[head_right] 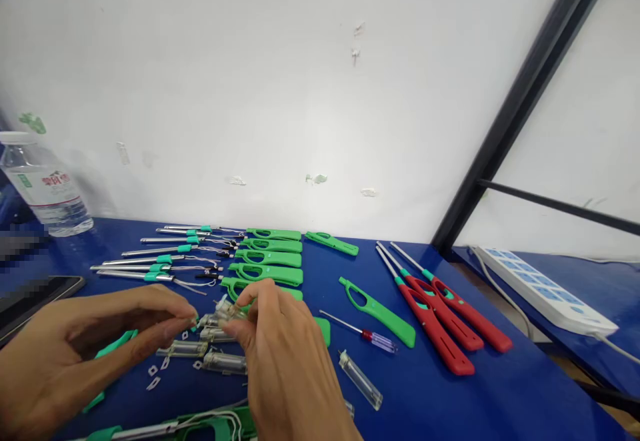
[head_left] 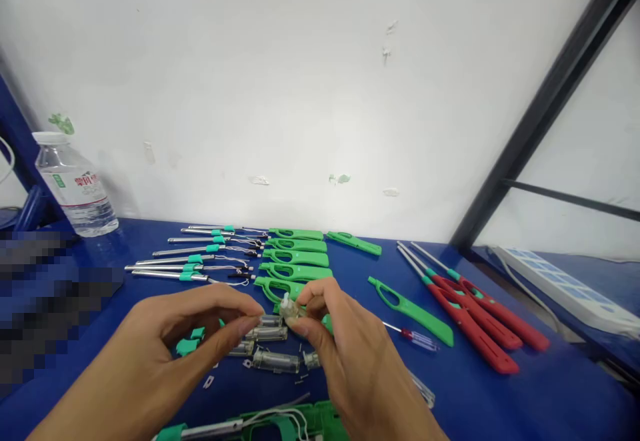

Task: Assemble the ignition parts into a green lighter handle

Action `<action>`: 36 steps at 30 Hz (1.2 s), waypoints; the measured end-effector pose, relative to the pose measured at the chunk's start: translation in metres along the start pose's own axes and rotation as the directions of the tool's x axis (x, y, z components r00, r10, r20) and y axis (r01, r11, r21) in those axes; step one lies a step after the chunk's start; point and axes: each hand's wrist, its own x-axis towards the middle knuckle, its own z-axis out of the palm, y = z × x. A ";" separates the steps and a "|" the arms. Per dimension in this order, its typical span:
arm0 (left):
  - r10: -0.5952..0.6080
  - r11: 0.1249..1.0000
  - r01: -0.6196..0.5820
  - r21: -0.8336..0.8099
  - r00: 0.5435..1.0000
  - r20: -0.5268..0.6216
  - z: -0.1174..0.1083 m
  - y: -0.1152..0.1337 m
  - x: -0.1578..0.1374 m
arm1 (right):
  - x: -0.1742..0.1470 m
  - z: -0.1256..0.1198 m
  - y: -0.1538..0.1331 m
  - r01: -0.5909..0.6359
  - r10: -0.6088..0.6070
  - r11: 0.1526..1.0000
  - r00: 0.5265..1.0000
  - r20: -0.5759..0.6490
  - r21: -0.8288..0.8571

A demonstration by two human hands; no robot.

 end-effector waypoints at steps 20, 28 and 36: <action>-0.036 0.976 0.054 -0.211 0.996 0.086 0.007 0.014 -0.007 | -0.004 -0.009 0.012 0.130 -0.139 0.979 0.989 0.043 0.157; -0.109 0.963 0.138 -0.233 0.985 0.135 0.006 0.022 -0.002 | -0.001 -0.007 0.016 0.141 -0.168 0.974 0.974 0.152 0.176; -0.104 0.954 0.131 -0.270 0.988 0.110 0.010 0.046 0.012 | -0.004 -0.028 0.012 0.224 -0.231 0.955 0.973 0.015 0.195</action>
